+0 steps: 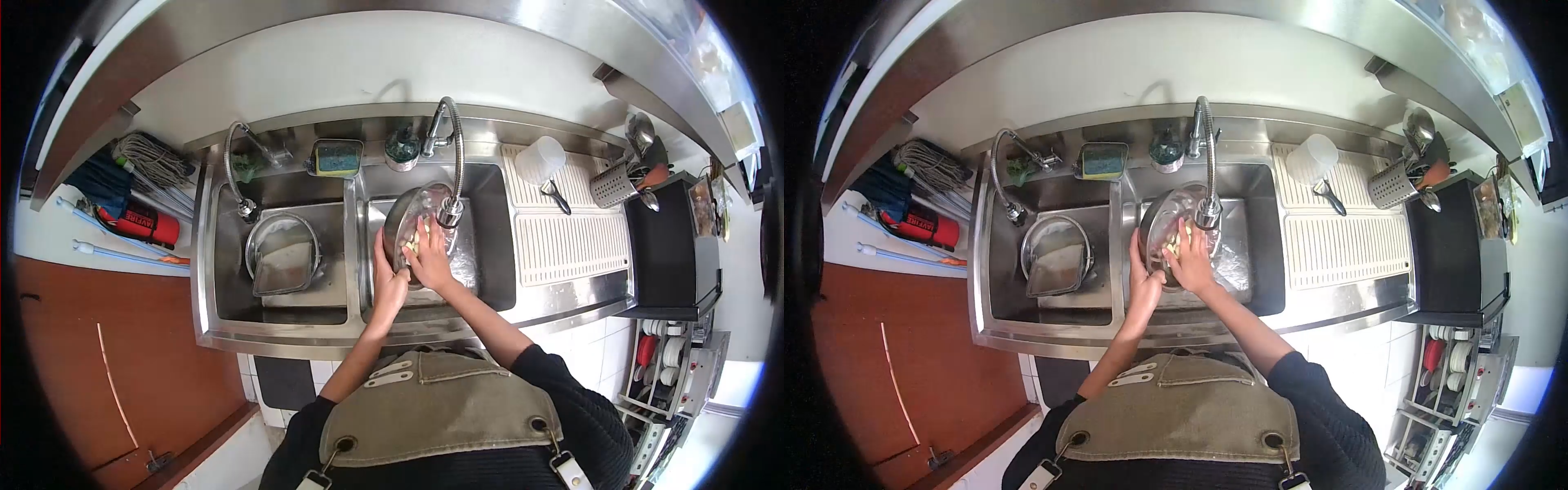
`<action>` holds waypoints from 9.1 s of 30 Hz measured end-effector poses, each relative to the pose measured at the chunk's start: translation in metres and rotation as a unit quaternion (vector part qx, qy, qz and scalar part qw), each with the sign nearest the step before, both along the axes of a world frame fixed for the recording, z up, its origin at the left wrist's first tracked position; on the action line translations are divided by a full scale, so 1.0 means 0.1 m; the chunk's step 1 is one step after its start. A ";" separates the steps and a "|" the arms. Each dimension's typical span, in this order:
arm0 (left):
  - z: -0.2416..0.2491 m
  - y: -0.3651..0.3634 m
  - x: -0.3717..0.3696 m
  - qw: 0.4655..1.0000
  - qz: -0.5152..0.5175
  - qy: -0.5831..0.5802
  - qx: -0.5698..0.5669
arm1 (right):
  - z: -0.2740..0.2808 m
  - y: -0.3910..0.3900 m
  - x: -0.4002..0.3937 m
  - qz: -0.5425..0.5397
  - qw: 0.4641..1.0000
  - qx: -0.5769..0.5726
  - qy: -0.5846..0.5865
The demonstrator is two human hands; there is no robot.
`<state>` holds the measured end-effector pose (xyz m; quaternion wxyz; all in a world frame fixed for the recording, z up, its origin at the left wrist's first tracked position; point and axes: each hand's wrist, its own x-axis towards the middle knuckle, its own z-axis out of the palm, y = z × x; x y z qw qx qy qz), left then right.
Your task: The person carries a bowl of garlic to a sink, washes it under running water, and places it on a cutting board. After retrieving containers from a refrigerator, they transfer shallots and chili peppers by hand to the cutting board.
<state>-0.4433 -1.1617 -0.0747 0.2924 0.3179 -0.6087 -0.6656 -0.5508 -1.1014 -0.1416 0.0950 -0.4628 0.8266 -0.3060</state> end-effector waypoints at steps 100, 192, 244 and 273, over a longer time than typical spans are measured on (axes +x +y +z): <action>0.39 1.39 2.39 0.860 0.354 0.130 0.344 | 1.29 -0.20 1.60 0.660 0.737 0.109 -0.097; 1.05 5.70 6.28 -0.180 0.942 0.282 -0.011 | 2.20 4.39 10.07 0.987 -0.036 0.132 -0.090; 1.22 5.65 6.10 -0.106 0.937 0.332 -0.003 | 2.05 4.51 9.36 0.937 -0.240 0.235 -0.095; 1.35 6.00 4.99 -0.382 0.852 0.272 -0.234 | 1.75 4.33 9.84 0.976 0.009 0.074 -0.207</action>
